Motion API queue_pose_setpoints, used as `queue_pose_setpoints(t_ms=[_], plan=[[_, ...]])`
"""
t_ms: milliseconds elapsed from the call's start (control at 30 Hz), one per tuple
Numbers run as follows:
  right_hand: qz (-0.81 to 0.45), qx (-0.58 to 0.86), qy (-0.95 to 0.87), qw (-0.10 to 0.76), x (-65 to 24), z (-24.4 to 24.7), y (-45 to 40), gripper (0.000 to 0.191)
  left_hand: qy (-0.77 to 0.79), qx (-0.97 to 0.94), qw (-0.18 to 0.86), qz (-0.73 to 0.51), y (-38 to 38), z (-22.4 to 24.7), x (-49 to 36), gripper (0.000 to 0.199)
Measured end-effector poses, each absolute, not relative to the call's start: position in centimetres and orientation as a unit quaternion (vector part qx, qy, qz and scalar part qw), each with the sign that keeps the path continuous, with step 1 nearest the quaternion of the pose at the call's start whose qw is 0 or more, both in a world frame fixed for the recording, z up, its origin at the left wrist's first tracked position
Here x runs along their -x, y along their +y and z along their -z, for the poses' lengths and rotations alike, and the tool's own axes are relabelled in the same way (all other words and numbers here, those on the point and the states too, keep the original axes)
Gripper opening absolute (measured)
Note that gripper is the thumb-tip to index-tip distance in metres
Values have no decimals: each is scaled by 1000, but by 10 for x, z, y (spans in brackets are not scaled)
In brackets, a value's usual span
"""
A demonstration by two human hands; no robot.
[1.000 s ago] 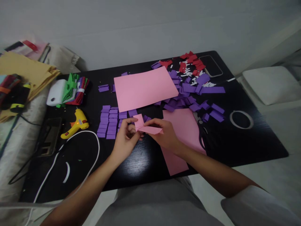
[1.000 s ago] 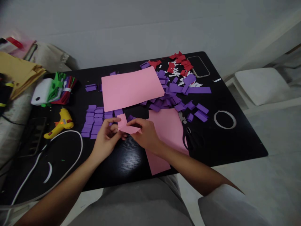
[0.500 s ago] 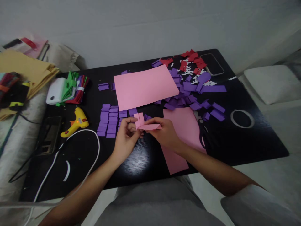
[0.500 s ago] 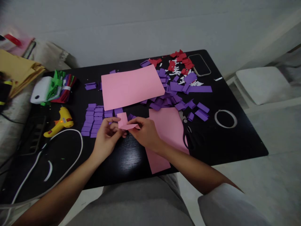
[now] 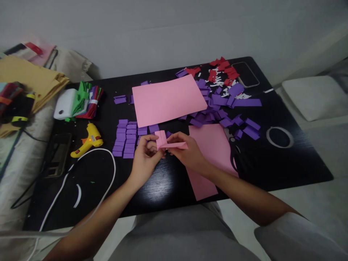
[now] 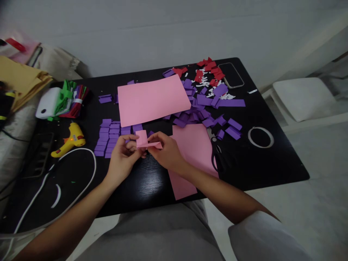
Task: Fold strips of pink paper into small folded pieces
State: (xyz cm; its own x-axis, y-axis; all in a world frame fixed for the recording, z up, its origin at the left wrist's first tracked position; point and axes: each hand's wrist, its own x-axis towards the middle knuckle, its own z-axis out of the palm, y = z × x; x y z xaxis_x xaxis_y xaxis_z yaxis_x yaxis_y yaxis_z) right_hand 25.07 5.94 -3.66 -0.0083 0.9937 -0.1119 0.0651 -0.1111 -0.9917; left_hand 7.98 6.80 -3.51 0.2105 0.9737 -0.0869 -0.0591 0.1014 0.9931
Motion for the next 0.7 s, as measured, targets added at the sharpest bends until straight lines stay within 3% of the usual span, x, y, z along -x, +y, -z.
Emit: queue_pose_setpoints(t_ms=[200,700], plan=[[-553,499,-469,475,-251,46,58,23,439,-521,585,-440,67,37,-80,41],[-622,463,-422,470,-246,40,60,20,472,-467,618,-421,73,32,-80,44]])
